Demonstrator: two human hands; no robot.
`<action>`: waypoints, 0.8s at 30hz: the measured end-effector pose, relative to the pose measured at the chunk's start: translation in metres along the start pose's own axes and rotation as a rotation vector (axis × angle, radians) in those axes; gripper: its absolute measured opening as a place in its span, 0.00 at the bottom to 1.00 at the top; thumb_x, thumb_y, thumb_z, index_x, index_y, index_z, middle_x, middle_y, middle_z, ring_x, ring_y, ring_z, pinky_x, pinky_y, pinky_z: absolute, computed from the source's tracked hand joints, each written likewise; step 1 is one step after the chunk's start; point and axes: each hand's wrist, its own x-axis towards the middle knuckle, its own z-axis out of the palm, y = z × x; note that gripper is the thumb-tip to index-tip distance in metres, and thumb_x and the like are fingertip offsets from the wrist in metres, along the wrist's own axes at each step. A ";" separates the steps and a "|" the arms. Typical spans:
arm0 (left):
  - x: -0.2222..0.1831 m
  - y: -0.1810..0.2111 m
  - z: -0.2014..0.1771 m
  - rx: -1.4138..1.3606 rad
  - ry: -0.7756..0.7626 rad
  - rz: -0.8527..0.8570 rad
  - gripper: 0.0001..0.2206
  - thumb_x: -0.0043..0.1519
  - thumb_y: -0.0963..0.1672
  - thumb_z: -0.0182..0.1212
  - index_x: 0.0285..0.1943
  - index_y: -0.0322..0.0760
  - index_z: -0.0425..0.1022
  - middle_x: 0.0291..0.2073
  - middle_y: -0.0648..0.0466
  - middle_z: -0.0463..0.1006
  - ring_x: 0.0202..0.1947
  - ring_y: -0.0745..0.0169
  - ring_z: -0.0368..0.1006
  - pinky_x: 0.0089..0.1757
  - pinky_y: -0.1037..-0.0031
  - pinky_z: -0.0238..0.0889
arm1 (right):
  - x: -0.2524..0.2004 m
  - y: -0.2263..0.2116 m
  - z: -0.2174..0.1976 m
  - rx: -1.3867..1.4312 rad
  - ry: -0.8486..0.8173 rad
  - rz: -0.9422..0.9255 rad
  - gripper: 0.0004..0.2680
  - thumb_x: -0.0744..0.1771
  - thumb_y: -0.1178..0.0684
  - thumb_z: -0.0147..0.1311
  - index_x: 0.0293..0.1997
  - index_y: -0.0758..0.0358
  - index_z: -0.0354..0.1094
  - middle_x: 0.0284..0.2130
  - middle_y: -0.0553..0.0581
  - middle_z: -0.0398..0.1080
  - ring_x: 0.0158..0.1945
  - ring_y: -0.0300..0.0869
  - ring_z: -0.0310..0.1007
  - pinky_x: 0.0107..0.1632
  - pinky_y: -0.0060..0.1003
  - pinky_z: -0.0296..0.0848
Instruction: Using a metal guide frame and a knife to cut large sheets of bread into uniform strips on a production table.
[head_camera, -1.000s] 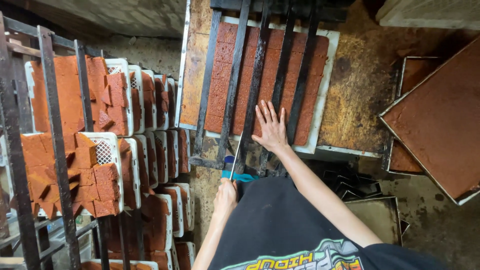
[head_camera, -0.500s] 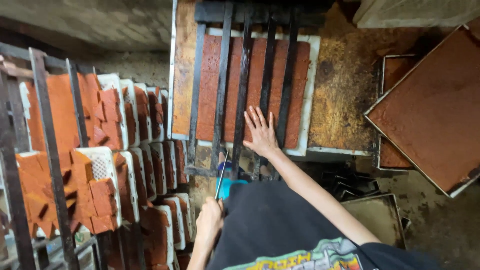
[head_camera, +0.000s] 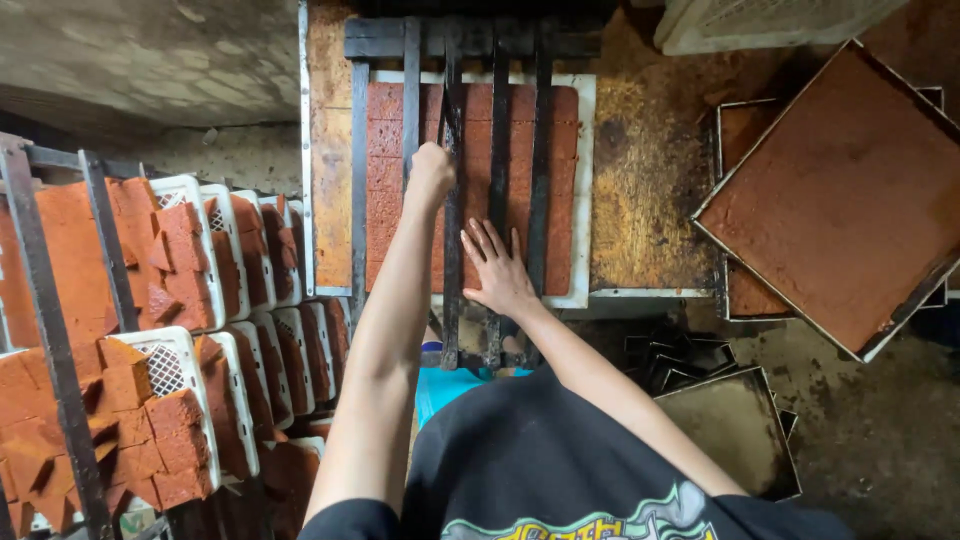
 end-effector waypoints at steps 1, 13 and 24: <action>0.012 -0.001 -0.004 0.001 0.001 0.001 0.11 0.67 0.43 0.48 0.33 0.30 0.70 0.21 0.50 0.65 0.19 0.38 0.77 0.22 0.54 0.72 | 0.000 0.000 0.000 0.000 0.001 0.000 0.43 0.59 0.30 0.61 0.79 0.53 0.37 0.78 0.57 0.31 0.80 0.51 0.27 0.73 0.68 0.37; -0.139 0.044 -0.074 0.133 -0.260 -0.181 0.24 0.68 0.51 0.48 0.55 0.20 0.61 0.30 0.44 0.74 0.30 0.43 0.82 0.28 0.59 0.78 | -0.001 0.000 -0.007 -0.006 -0.091 0.010 0.42 0.59 0.29 0.62 0.78 0.53 0.41 0.77 0.58 0.31 0.80 0.51 0.27 0.74 0.67 0.34; -0.319 0.131 -0.286 -0.363 -0.994 -1.024 0.17 0.70 0.53 0.36 0.47 0.36 0.59 0.46 0.33 0.77 0.48 0.24 0.73 0.45 0.38 0.63 | 0.003 0.007 0.029 -0.042 0.144 -0.058 0.44 0.59 0.26 0.59 0.79 0.55 0.37 0.77 0.59 0.33 0.79 0.52 0.28 0.72 0.69 0.35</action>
